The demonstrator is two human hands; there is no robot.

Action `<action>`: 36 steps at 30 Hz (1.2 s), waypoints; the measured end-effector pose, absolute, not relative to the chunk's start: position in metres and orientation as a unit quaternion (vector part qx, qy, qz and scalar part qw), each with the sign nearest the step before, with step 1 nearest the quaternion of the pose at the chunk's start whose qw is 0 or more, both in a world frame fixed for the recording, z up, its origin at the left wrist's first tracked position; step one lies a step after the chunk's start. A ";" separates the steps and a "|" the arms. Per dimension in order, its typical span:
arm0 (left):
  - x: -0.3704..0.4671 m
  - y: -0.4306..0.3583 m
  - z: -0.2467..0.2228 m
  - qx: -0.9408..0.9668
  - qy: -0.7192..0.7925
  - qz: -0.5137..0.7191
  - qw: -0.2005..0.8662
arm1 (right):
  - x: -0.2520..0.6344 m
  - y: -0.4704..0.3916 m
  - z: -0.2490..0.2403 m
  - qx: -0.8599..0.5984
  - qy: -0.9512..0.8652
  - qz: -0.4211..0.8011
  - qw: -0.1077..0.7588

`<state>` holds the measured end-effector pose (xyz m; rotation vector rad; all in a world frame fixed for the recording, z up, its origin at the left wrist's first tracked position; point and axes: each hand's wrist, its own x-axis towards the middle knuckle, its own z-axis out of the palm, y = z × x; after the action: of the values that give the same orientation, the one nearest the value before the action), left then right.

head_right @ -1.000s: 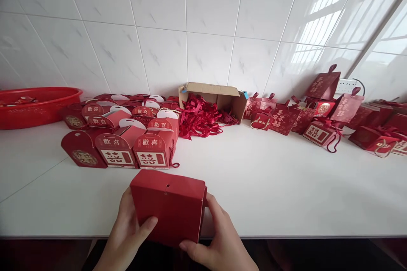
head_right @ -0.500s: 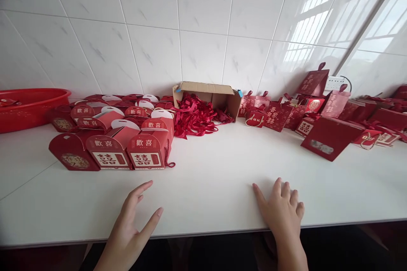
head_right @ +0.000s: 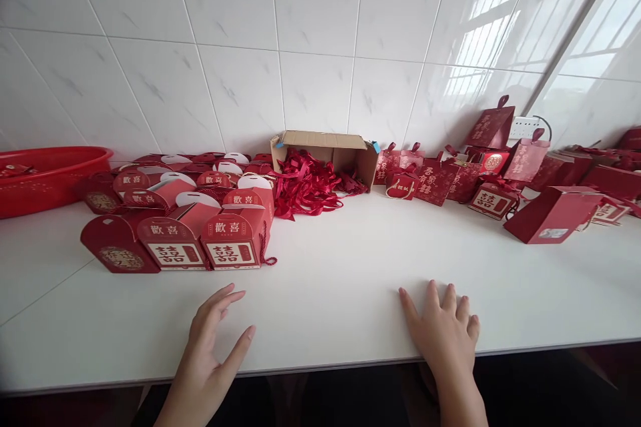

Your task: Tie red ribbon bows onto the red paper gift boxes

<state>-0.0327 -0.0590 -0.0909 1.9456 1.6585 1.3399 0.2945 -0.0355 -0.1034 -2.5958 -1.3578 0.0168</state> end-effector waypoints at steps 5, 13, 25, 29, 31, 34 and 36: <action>-0.044 -0.051 -0.077 0.664 0.584 0.446 0.142 | 0.295 -0.037 -0.105 -0.880 -0.462 0.002 0.113; -0.053 0.022 -0.022 0.689 0.597 0.370 -0.177 | 0.296 -0.037 -0.108 -0.873 -0.473 -0.011 0.114; -0.045 0.042 -0.041 0.807 0.464 0.346 -0.114 | 0.256 -0.008 -0.075 -0.704 -0.705 0.064 0.047; -0.049 0.044 -0.043 0.826 0.447 0.333 -0.083 | 0.210 0.053 -0.055 -0.661 -0.743 0.064 0.075; -0.050 0.044 -0.044 0.833 0.433 0.338 -0.065 | 0.188 0.090 -0.052 -0.658 -0.743 0.058 0.106; -0.053 0.045 -0.045 0.841 0.413 0.348 -0.043 | 0.161 0.137 -0.055 -0.641 -0.746 0.059 0.168; -0.055 0.045 -0.045 0.847 0.396 0.352 -0.030 | 0.149 0.157 -0.058 -0.630 -0.746 0.067 0.205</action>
<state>-0.0550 0.0448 -0.0449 2.7145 1.2692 1.1277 0.1493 0.1572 -0.0585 -1.7573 -2.0779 0.1878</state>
